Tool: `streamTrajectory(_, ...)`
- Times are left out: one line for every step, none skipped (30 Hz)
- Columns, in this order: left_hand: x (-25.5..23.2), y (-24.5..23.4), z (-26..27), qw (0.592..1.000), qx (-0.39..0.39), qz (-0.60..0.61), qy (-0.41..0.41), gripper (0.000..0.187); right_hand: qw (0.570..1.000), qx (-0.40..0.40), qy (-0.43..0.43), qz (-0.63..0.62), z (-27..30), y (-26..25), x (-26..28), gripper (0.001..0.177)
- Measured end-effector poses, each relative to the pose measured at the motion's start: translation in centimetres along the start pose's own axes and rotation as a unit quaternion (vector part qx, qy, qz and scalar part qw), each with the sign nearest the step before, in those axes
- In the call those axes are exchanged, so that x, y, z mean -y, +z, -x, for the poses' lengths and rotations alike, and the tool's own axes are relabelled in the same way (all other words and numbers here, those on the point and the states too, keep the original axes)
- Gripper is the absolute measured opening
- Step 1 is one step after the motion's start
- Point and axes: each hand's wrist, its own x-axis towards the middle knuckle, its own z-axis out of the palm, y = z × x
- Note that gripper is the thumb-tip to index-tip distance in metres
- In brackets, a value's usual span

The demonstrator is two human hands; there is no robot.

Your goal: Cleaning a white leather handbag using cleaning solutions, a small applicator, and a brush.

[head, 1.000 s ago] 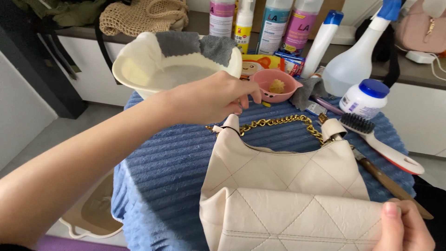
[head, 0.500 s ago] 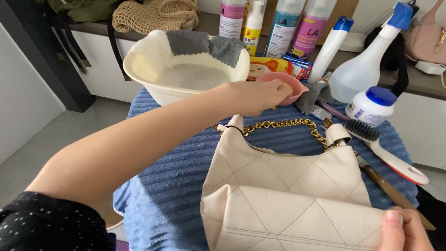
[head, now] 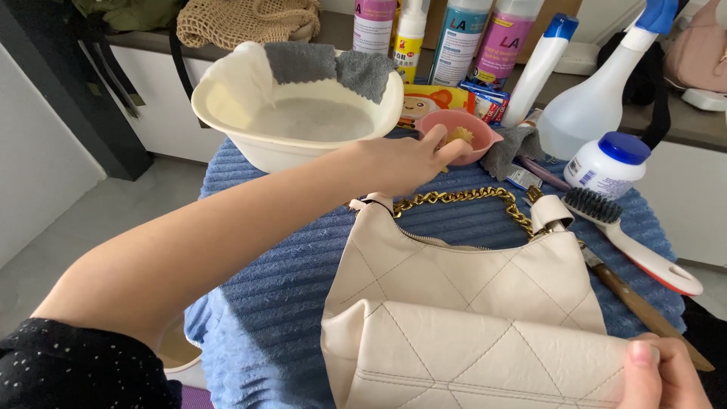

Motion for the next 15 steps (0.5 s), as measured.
streamTrajectory(-0.3,-0.7,0.4,1.000,0.000,0.000,-0.001,0.075,1.000,0.000,-0.001,0.000,0.0,0.0,0.5,0.043)
streamTrajectory(-0.7,-1.4,0.7,1.000,0.005,0.014,-0.008,0.081,1.000,0.003,0.001,0.004,0.1,0.0,0.9,0.041)
streamTrajectory(-1.0,-2.1,1.1,0.999,0.009,0.027,-0.015,0.088,1.000,0.005,0.003,0.009,0.1,0.0,1.4,0.039)
streamTrajectory(-1.7,-3.3,1.8,0.999,0.008,0.027,-0.016,0.088,1.000,0.005,0.002,0.009,-0.1,-0.1,1.3,0.039)
streamTrajectory(-2.4,-4.5,2.6,0.996,-0.043,0.083,-0.008,0.078,0.999,0.009,-0.015,0.034,-0.3,-0.2,1.1,0.036)
streamTrajectory(-3.1,-5.7,3.3,0.986,-0.094,0.139,0.000,0.069,0.998,0.013,-0.032,0.058,-0.4,-0.3,0.9,0.033)
streamTrajectory(-4.0,-6.5,4.6,0.986,-0.092,0.140,0.001,0.069,0.998,0.014,-0.029,0.059,-0.6,-0.5,2.2,0.033)
streamTrajectory(-4.8,-7.3,5.9,0.965,-0.127,0.230,0.015,0.039,0.997,0.034,0.016,0.060,-0.8,-0.6,3.4,0.027)
streamTrajectory(-5.6,-8.2,7.0,0.934,-0.160,0.318,0.030,0.032,0.995,0.052,0.062,0.060,-1.0,-0.7,4.7,0.022)
streamTrajectory(-7.4,-10.4,9.3,0.934,-0.157,0.319,0.032,0.032,0.995,0.051,0.065,0.061,-2.0,-1.7,3.4,0.022)
streamTrajectory(-9.1,-12.6,11.5,0.929,-0.019,0.368,0.018,0.051,0.990,0.125,0.067,0.022,-3.0,-2.5,2.1,0.021)
streamTrajectory(-10.7,-14.9,13.7,0.904,0.120,0.410,0.007,0.073,0.978,0.198,0.068,-0.018,-4.0,-3.3,0.9,0.019)
streamTrajectory(-12.0,-13.6,14.6,0.904,0.122,0.409,0.010,0.073,0.978,0.196,0.071,-0.017,-5.3,-3.6,1.5,0.019)
streamTrajectory(-13.3,-12.3,15.5,0.934,0.096,0.344,-0.004,0.069,0.960,0.263,0.017,0.089,-6.5,-3.8,2.1,0.016)
streamTrajectory(-14.7,-10.9,16.5,0.958,0.066,0.278,-0.016,0.082,0.923,0.328,-0.036,0.195,-7.8,-4.1,2.7,0.021)
